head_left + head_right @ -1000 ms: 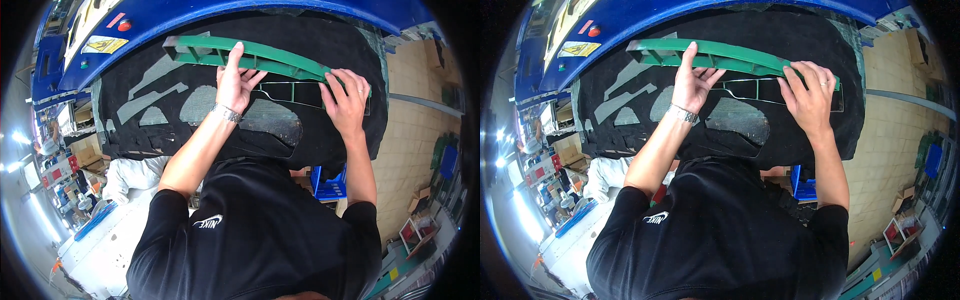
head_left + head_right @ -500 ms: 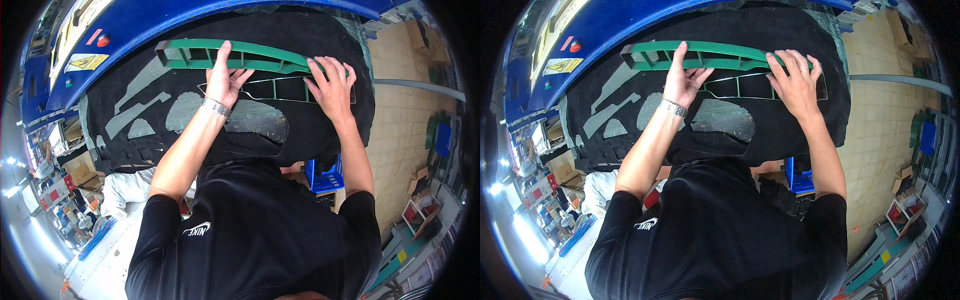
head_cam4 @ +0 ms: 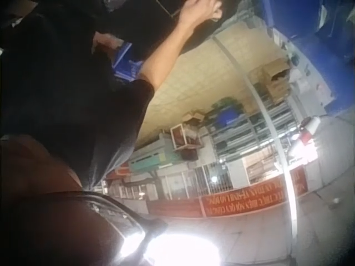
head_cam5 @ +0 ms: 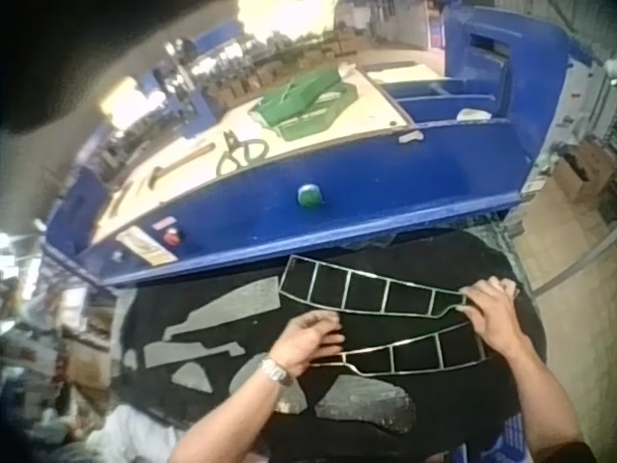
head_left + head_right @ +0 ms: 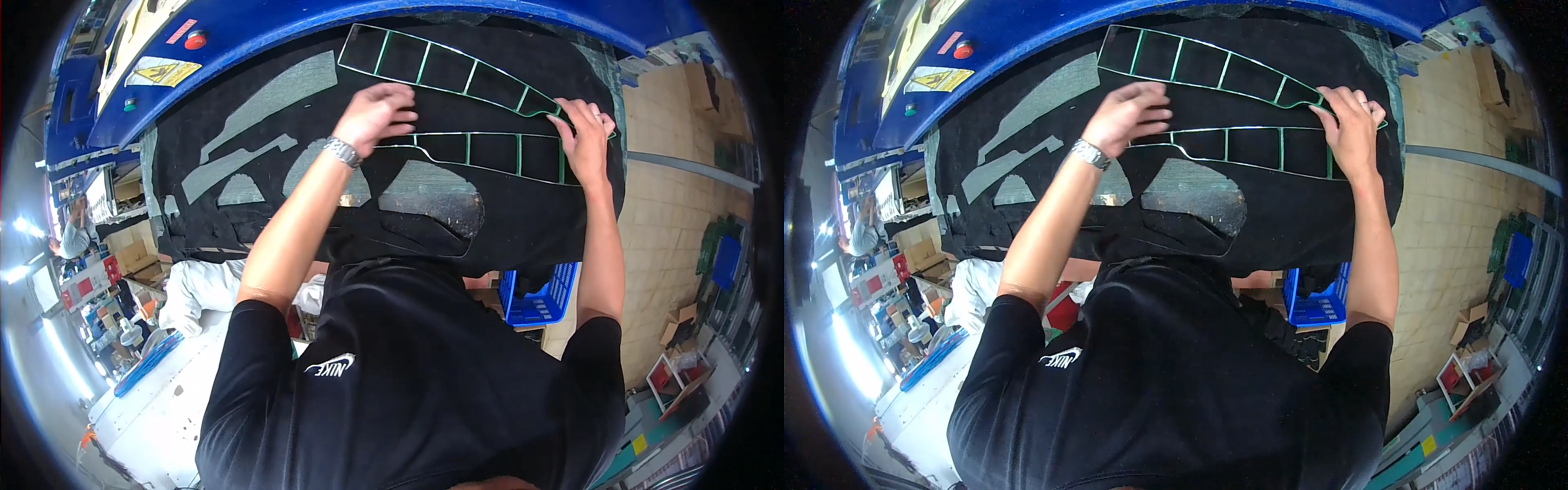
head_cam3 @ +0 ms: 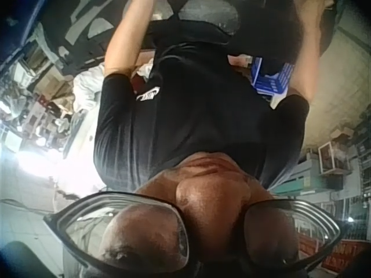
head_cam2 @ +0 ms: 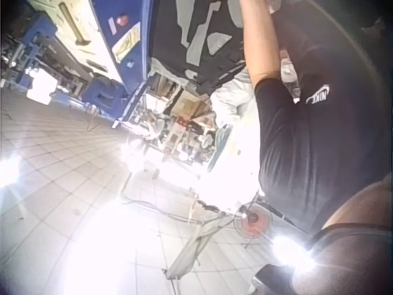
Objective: Positioning metal cutting dies on material and operating a hydraulic press to cut shoe components.
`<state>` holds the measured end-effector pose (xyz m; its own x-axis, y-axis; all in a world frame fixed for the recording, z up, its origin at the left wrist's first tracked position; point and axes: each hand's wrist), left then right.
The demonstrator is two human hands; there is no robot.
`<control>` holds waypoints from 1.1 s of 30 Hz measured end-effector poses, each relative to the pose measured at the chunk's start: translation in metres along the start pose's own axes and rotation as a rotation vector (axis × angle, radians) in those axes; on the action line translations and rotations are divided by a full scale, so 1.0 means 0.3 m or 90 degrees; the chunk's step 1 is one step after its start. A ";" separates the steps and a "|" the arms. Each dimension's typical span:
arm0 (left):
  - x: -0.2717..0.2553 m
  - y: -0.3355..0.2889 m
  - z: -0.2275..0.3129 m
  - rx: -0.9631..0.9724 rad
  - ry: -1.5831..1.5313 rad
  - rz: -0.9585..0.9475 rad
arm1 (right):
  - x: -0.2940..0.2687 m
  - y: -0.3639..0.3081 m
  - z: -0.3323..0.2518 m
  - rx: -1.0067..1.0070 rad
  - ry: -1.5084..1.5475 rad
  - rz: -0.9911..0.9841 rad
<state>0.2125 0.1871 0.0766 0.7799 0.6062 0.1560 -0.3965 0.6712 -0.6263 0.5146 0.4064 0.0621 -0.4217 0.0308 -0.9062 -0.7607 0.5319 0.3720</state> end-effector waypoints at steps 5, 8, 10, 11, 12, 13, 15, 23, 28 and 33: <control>-0.200 0.105 0.004 0.157 0.228 0.212 | 0.052 0.013 0.033 0.021 0.031 -0.081; -0.273 0.180 -0.023 0.276 0.368 0.288 | 0.086 0.014 0.047 0.007 0.067 -0.066; -0.321 0.220 -0.032 0.297 0.404 0.287 | 0.099 0.020 0.041 0.012 0.095 -0.074; -0.326 0.232 -0.027 0.301 0.436 0.274 | 0.102 0.017 0.045 0.022 0.097 -0.094; -0.328 0.244 -0.025 0.305 0.468 0.261 | 0.104 0.014 0.048 0.033 0.101 -0.114; -0.328 0.255 -0.027 0.305 0.466 0.256 | 0.105 0.007 0.049 0.036 0.097 -0.115; -0.318 0.271 -0.022 0.299 0.411 0.251 | 0.109 -0.003 0.046 0.050 0.108 -0.120; -0.274 0.291 0.029 0.314 0.302 0.228 | 0.128 0.007 0.077 0.068 0.200 -0.119; -0.277 0.298 0.020 0.356 0.257 0.221 | 0.091 0.040 0.062 0.117 0.246 -0.133; -0.279 0.297 0.010 0.340 0.235 0.210 | 0.060 0.071 0.070 0.146 0.278 -0.230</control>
<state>0.1104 0.1974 0.0102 0.6543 0.6929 -0.3030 -0.7479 0.6523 -0.1232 0.5012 0.4359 0.0495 -0.3578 -0.5094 -0.7827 -0.7879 0.6145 -0.0397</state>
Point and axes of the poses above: each hand's wrist, its own y-axis towards the middle knuckle, its own x-axis out of the palm, z = x × y, and after that the axes turned 6 degrees about -y, right-handed
